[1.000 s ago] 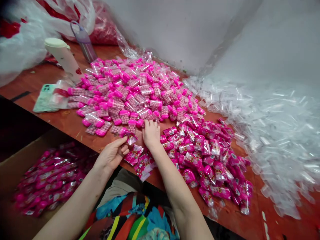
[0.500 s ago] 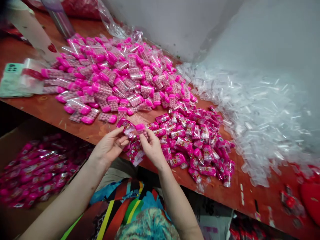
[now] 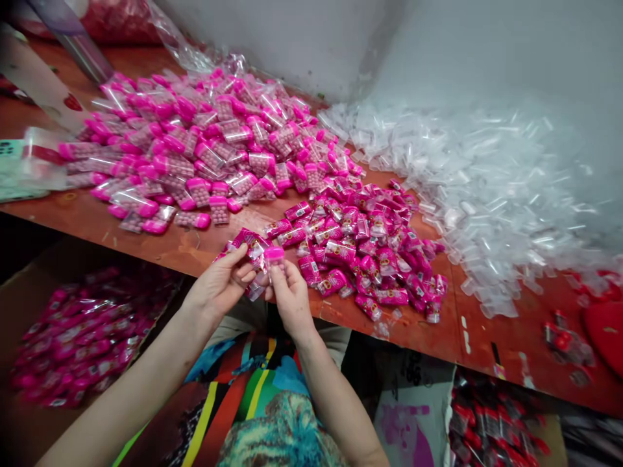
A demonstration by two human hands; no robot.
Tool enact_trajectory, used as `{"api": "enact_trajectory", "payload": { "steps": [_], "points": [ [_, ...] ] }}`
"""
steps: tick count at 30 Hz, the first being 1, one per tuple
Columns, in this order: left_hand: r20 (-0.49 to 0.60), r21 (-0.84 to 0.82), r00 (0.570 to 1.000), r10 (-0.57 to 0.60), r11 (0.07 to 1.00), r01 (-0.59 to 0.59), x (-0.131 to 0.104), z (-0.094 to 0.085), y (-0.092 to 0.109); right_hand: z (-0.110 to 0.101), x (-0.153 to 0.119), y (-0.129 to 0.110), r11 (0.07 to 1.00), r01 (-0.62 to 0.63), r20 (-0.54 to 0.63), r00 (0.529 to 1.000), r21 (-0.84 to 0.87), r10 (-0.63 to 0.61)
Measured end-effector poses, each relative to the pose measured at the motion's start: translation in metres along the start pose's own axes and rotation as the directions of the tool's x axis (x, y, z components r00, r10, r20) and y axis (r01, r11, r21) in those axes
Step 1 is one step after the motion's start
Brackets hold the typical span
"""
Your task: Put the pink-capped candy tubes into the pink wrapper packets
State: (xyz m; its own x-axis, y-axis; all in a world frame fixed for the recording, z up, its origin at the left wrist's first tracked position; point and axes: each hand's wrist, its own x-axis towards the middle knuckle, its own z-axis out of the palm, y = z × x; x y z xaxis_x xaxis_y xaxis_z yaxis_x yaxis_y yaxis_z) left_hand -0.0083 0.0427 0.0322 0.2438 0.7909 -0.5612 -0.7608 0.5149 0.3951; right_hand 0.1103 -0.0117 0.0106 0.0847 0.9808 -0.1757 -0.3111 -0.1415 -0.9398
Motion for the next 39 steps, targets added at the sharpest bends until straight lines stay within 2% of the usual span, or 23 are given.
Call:
{"api": "enact_trajectory", "payload": {
  "steps": [6, 9, 14, 16, 20, 25, 28, 31, 36, 39],
  "points": [
    [-0.011, 0.024, 0.998, 0.057, 0.998, -0.056, -0.003, 0.001, -0.01, -0.007, -0.004, 0.001, 1.0, -0.007, -0.019, 1.0, -0.018, 0.006],
    [-0.034, 0.047, 0.999, 0.039, 0.998, -0.038, -0.002, -0.002, -0.012, -0.008, -0.008, -0.002, 0.997, -0.032, 0.015, 0.999, -0.068, 0.033],
    [-0.055, 0.108, 0.998, 0.03, 0.994, -0.024, -0.001, -0.007, -0.013, -0.011, -0.017, -0.005, 0.979, -0.088, 0.143, 0.983, -0.182, 0.115],
    [-0.087, 0.104, 0.994, 0.068, 0.993, -0.059, -0.001, -0.007, -0.013, -0.014, -0.019, -0.004, 0.982, -0.088, 0.129, 0.986, -0.166, 0.11],
    [-0.166, 0.044, 0.977, 0.133, 0.991, -0.128, 0.001, -0.006, -0.016, -0.017, -0.02, 0.003, 0.996, -0.074, 0.022, 0.997, -0.054, 0.075],
    [-0.109, 0.063, 0.986, 0.125, 0.991, -0.118, 0.004, -0.011, -0.026, -0.011, -0.02, 0.007, 0.997, -0.07, -0.018, 0.997, -0.028, 0.069],
    [-0.091, 0.1, 0.989, 0.118, 0.989, -0.109, 0.005, -0.014, -0.032, -0.008, -0.023, 0.009, 0.991, -0.061, -0.034, 0.998, -0.118, 0.057],
    [-0.026, 0.149, 0.992, 0.125, 0.982, -0.119, 0.002, -0.014, -0.035, -0.007, -0.026, 0.012, 0.981, -0.059, -0.027, 0.998, -0.187, 0.055],
    [0.104, 0.203, 0.992, 0.067, 0.975, -0.087, -0.004, -0.014, -0.034, -0.009, -0.026, 0.013, 0.993, -0.119, 0.022, 0.993, 0.006, 0.119],
    [0.137, 0.245, 0.991, 0.007, 0.969, -0.04, -0.006, -0.015, -0.032, -0.012, -0.024, 0.011, 0.983, -0.159, 0.081, 0.985, 0.091, 0.152]
  ]
}}
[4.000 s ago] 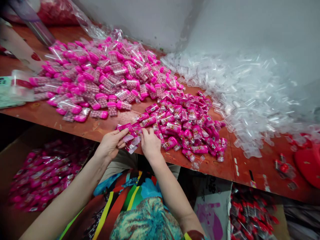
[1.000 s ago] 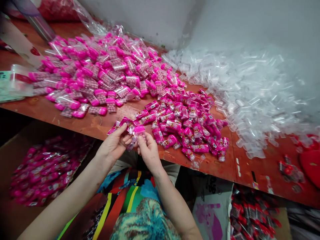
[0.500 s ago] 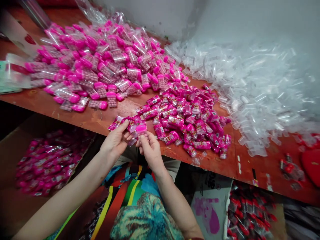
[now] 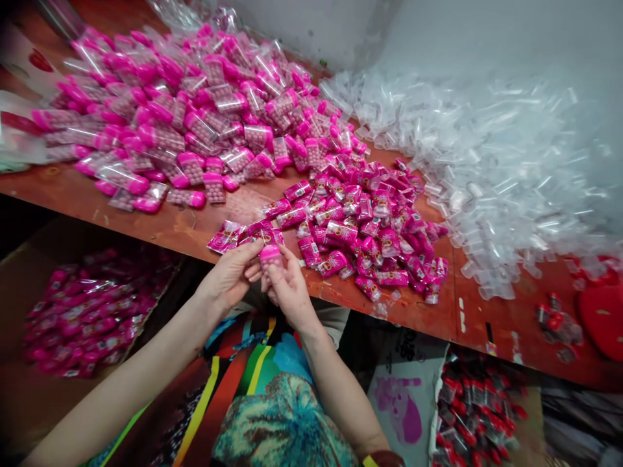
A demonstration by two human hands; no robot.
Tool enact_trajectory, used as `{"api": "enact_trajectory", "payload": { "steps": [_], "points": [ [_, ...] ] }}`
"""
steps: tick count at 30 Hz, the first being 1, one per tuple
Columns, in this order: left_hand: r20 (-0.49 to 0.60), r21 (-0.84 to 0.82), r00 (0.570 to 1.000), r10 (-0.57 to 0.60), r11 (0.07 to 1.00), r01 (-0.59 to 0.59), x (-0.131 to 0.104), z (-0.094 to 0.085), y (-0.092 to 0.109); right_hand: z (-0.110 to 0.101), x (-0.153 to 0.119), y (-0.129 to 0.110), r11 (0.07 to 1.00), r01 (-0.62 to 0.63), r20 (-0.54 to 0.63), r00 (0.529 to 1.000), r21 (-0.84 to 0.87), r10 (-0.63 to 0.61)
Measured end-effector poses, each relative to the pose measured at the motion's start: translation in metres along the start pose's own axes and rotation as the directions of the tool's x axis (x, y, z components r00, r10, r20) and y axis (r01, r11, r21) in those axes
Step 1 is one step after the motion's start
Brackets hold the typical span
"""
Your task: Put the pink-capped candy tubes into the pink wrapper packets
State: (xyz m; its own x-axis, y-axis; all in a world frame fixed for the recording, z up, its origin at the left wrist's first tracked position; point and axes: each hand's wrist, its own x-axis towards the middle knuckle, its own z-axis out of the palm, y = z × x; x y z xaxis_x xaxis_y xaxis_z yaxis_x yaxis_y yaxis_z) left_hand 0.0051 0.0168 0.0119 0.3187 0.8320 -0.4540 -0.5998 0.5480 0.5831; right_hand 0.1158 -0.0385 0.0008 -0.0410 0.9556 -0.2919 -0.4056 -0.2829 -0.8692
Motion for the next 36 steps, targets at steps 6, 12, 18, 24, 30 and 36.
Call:
{"api": "enact_trajectory", "payload": {
  "steps": [6, 12, 18, 24, 30, 36],
  "points": [
    [0.048, 0.06, 0.993, -0.106, 0.993, 0.103, -0.002, -0.001, 0.0, -0.006, 0.003, 0.002, 0.998, 0.018, 0.024, 1.0, -0.068, -0.016],
    [0.036, 0.126, 0.992, -0.121, 0.985, 0.116, -0.006, -0.001, -0.008, -0.004, -0.003, 0.001, 0.812, 0.218, -0.062, 0.953, -0.541, -0.298],
    [0.025, 0.158, 0.997, -0.08, 0.985, 0.075, -0.011, -0.005, -0.013, 0.002, -0.002, -0.002, 0.989, 0.018, -0.054, 0.998, -0.148, -0.027],
    [-0.013, 0.234, 0.995, -0.097, 0.967, 0.097, -0.014, -0.009, -0.011, 0.001, -0.002, 0.003, 0.937, 0.087, -0.057, 0.992, -0.339, -0.112],
    [-0.041, 0.115, 0.991, -0.124, 0.985, 0.128, -0.01, -0.009, -0.009, -0.003, -0.003, 0.005, 0.808, 0.146, -0.03, 0.98, -0.571, -0.199],
    [0.123, 0.122, 0.967, -0.222, 0.971, 0.207, -0.009, -0.016, -0.007, -0.003, -0.001, 0.001, 0.987, -0.009, 0.056, 0.998, -0.162, 0.018]
  ]
}}
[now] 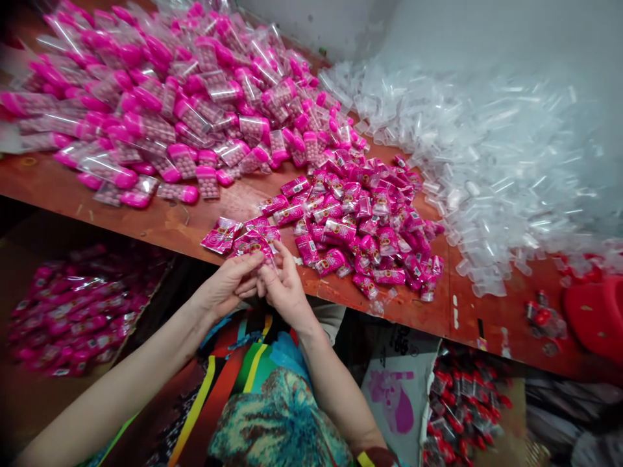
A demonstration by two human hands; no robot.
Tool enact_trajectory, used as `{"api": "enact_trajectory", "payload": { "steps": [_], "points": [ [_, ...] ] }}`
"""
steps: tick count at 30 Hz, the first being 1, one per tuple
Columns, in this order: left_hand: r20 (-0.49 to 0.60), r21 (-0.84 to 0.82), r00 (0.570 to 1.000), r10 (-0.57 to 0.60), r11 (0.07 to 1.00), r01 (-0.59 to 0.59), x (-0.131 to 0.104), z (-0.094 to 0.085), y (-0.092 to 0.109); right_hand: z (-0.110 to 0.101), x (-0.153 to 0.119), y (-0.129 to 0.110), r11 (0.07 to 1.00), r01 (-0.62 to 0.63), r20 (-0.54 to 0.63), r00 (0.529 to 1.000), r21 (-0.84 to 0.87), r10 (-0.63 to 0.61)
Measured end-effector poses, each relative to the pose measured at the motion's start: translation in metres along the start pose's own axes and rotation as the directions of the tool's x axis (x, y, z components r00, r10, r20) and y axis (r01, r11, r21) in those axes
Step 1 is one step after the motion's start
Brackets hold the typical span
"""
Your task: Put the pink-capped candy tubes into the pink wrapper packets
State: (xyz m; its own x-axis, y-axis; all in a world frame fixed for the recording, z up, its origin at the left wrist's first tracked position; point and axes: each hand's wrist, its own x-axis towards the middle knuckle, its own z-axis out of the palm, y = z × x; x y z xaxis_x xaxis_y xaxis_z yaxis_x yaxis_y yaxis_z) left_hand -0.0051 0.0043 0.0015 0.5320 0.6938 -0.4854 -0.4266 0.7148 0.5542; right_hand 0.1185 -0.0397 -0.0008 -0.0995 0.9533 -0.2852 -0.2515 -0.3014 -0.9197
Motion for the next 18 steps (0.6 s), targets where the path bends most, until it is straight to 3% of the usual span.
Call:
{"api": "enact_trajectory", "payload": {
  "steps": [3, 7, 10, 13, 18],
  "points": [
    [-0.006, 0.047, 1.0, -0.028, 0.999, 0.028, -0.001, -0.004, -0.003, 0.002, -0.001, 0.004, 1.0, -0.007, 0.009, 1.0, -0.005, 0.007],
    [-0.197, 0.056, 0.979, 0.049, 0.998, -0.038, 0.002, 0.0, -0.006, 0.004, 0.001, 0.012, 0.944, 0.123, -0.106, 0.981, -0.307, -0.162],
    [-0.293, 0.022, 0.951, 0.094, 0.996, -0.091, 0.002, 0.008, -0.007, 0.001, 0.004, 0.015, 0.892, 0.155, -0.049, 0.98, -0.425, -0.194],
    [-0.313, 0.007, 0.945, 0.099, 0.995, -0.102, 0.0, 0.014, -0.008, -0.004, 0.008, 0.015, 0.938, 0.137, -0.024, 0.988, -0.318, -0.153],
    [-0.184, 0.063, 0.981, 0.065, 0.997, -0.055, -0.005, 0.011, -0.009, -0.009, 0.012, 0.011, 0.998, -0.046, 0.058, 0.997, 0.037, 0.044]
  ]
}}
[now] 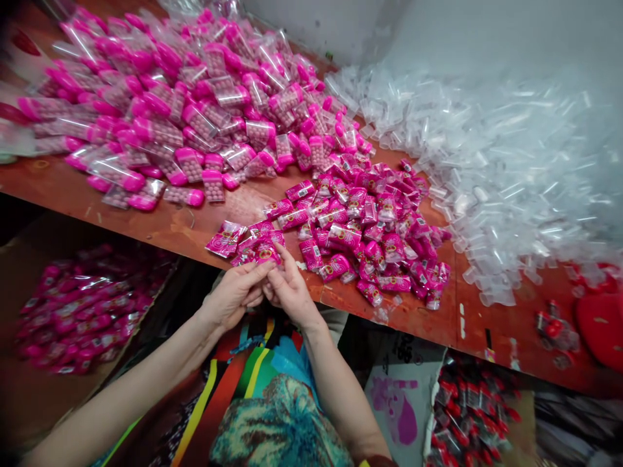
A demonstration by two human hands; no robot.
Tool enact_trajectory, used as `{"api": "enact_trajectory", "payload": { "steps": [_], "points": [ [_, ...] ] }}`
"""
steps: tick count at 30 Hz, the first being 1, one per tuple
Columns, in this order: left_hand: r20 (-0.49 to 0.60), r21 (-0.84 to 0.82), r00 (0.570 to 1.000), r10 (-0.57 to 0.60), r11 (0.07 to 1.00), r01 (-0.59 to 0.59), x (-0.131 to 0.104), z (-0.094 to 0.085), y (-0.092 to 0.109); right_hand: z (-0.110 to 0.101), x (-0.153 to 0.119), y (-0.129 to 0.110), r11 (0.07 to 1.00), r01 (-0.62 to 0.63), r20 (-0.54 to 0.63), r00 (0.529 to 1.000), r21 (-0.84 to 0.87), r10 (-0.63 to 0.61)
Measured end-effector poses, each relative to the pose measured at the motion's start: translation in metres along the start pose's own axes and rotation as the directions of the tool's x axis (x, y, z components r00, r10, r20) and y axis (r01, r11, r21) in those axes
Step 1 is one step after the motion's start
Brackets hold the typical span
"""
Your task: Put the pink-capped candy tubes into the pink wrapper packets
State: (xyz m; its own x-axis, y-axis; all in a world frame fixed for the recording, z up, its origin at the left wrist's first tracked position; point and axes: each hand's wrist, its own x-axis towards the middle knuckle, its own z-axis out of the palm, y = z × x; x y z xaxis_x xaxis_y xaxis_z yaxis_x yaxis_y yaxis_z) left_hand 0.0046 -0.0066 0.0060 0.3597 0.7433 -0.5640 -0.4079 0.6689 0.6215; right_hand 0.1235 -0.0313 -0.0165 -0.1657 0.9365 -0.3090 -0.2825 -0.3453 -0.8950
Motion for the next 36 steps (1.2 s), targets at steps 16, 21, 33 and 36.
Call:
{"api": "enact_trajectory", "payload": {
  "steps": [16, 21, 33, 36],
  "points": [
    [-0.108, 0.018, 0.99, 0.087, 0.996, -0.085, 0.01, 0.002, 0.007, 0.0, -0.006, 0.011, 0.991, 0.02, -0.003, 1.0, 0.132, -0.02],
    [-0.109, 0.014, 0.991, 0.079, 0.997, -0.078, 0.01, 0.001, 0.003, 0.003, -0.006, 0.003, 0.987, 0.096, -0.091, 0.99, -0.126, -0.108],
    [-0.008, 0.013, 1.0, -0.009, 1.0, 0.009, 0.011, -0.006, -0.004, 0.002, -0.004, 0.005, 0.997, 0.076, -0.098, 0.992, -0.023, -0.078],
    [-0.053, 0.042, 0.999, 0.014, 0.999, -0.011, 0.007, -0.005, -0.007, 0.0, -0.004, 0.003, 0.987, 0.125, -0.088, 0.987, -0.105, -0.134]
  ]
}}
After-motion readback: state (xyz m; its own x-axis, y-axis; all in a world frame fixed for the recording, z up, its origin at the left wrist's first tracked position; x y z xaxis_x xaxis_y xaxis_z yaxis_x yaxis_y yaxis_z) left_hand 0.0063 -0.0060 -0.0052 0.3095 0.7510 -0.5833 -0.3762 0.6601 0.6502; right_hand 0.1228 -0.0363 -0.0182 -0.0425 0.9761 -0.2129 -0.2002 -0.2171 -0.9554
